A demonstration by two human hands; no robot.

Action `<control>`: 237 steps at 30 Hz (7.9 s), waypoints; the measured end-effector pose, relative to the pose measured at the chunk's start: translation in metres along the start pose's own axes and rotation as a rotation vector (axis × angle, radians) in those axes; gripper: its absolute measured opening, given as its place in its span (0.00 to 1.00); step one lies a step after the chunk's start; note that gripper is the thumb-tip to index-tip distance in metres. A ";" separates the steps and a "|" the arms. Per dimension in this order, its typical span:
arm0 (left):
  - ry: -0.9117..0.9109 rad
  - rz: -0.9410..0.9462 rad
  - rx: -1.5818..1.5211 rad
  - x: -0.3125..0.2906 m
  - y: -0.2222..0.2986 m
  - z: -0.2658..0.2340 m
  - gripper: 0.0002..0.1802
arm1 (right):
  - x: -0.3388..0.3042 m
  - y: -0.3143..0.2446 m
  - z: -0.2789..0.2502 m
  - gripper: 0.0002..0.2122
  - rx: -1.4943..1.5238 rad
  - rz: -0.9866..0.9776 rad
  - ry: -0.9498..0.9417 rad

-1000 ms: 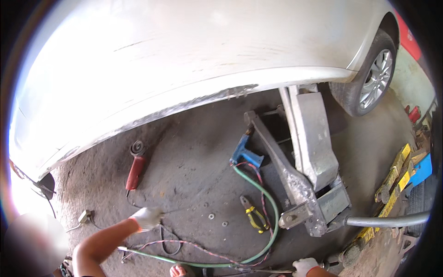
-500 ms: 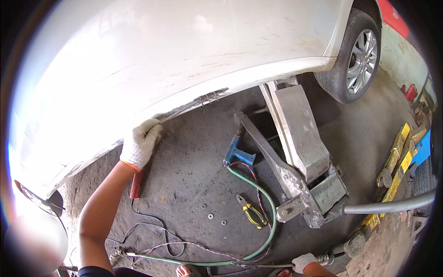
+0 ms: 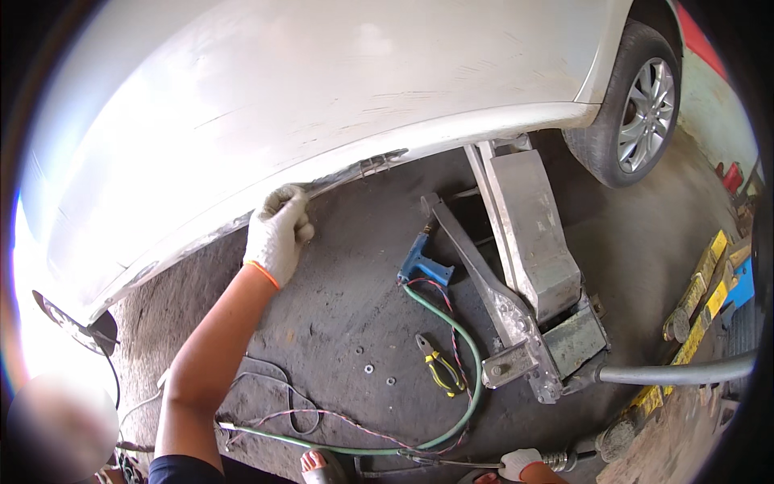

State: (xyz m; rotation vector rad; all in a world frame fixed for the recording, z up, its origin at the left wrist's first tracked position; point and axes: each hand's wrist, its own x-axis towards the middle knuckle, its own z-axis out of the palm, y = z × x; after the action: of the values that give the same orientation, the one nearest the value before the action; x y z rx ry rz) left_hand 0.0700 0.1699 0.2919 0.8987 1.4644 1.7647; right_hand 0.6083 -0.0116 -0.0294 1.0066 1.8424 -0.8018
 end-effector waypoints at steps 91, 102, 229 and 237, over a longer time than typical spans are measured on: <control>-0.041 -0.186 0.798 -0.387 -0.307 0.117 0.20 | -0.015 -0.148 -0.271 0.15 0.910 -0.865 0.341; -0.129 0.001 0.869 -0.370 -0.314 0.105 0.12 | -0.012 -0.151 -0.279 0.20 0.977 -0.941 0.385; -0.308 -0.329 0.702 -0.357 -0.276 0.080 0.20 | -0.046 -0.153 -0.248 0.09 0.720 -0.728 0.718; -0.335 -0.362 0.748 -0.339 -0.274 0.061 0.22 | -0.027 -0.152 -0.263 0.12 0.932 -0.783 0.766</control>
State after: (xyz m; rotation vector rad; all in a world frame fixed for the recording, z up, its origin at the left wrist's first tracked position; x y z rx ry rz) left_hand 0.3219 -0.0400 -0.0016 1.1252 1.9266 0.7444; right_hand 0.3836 0.1255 0.1241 1.2376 2.6324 -2.1014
